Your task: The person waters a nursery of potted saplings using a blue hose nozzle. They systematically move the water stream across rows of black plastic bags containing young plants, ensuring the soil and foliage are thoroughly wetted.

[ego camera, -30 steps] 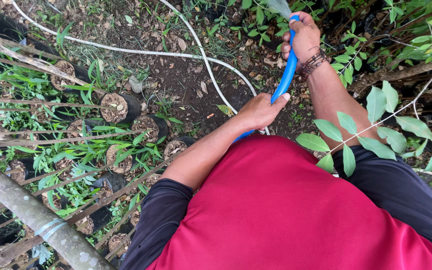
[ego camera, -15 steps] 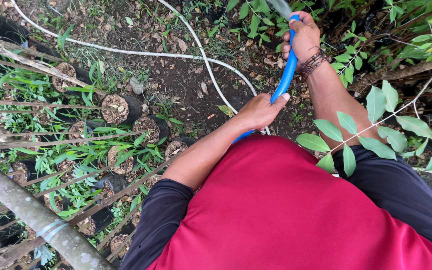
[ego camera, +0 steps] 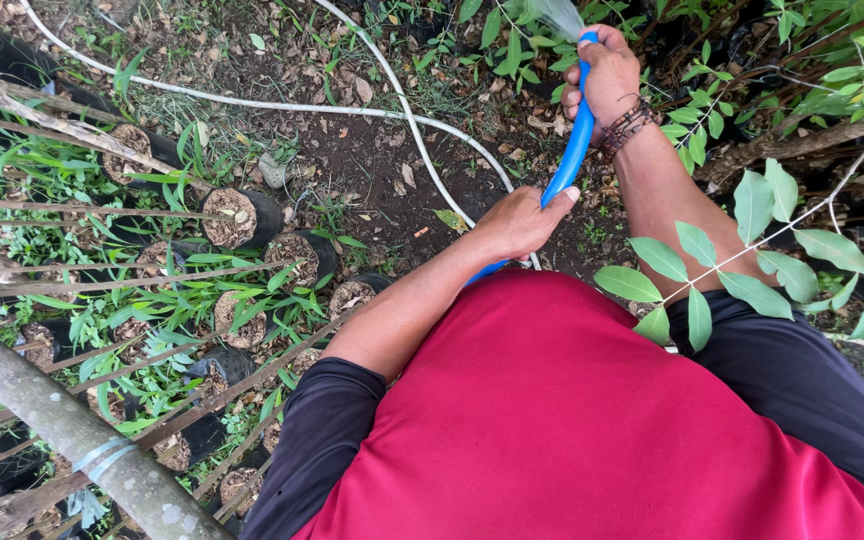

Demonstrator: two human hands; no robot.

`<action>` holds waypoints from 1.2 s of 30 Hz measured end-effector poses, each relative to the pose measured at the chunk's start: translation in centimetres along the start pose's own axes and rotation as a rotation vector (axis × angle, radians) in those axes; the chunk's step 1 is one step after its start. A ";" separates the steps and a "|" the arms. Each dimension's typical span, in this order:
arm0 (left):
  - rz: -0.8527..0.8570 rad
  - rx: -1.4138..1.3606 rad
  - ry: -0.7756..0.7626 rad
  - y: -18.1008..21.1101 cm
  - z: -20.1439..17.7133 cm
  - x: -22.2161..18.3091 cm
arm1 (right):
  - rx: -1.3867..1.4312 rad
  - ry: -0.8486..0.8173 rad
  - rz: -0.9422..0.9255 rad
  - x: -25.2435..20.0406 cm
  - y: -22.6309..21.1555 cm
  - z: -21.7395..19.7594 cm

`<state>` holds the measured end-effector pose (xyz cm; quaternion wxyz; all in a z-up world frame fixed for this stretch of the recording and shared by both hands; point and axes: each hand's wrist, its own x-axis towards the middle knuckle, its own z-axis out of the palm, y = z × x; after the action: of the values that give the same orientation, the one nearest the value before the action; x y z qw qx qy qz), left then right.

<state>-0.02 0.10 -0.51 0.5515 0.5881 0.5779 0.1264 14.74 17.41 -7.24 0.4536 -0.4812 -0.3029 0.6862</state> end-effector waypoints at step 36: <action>-0.023 -0.040 -0.023 -0.2 -0.2 0.4 | 0.073 -0.032 -0.149 0.2 0.8 -1.2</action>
<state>-0.15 0.40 -0.82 0.5710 0.5717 0.5757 0.1248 15.55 17.25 -8.41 0.5159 -0.4294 -0.3198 0.6688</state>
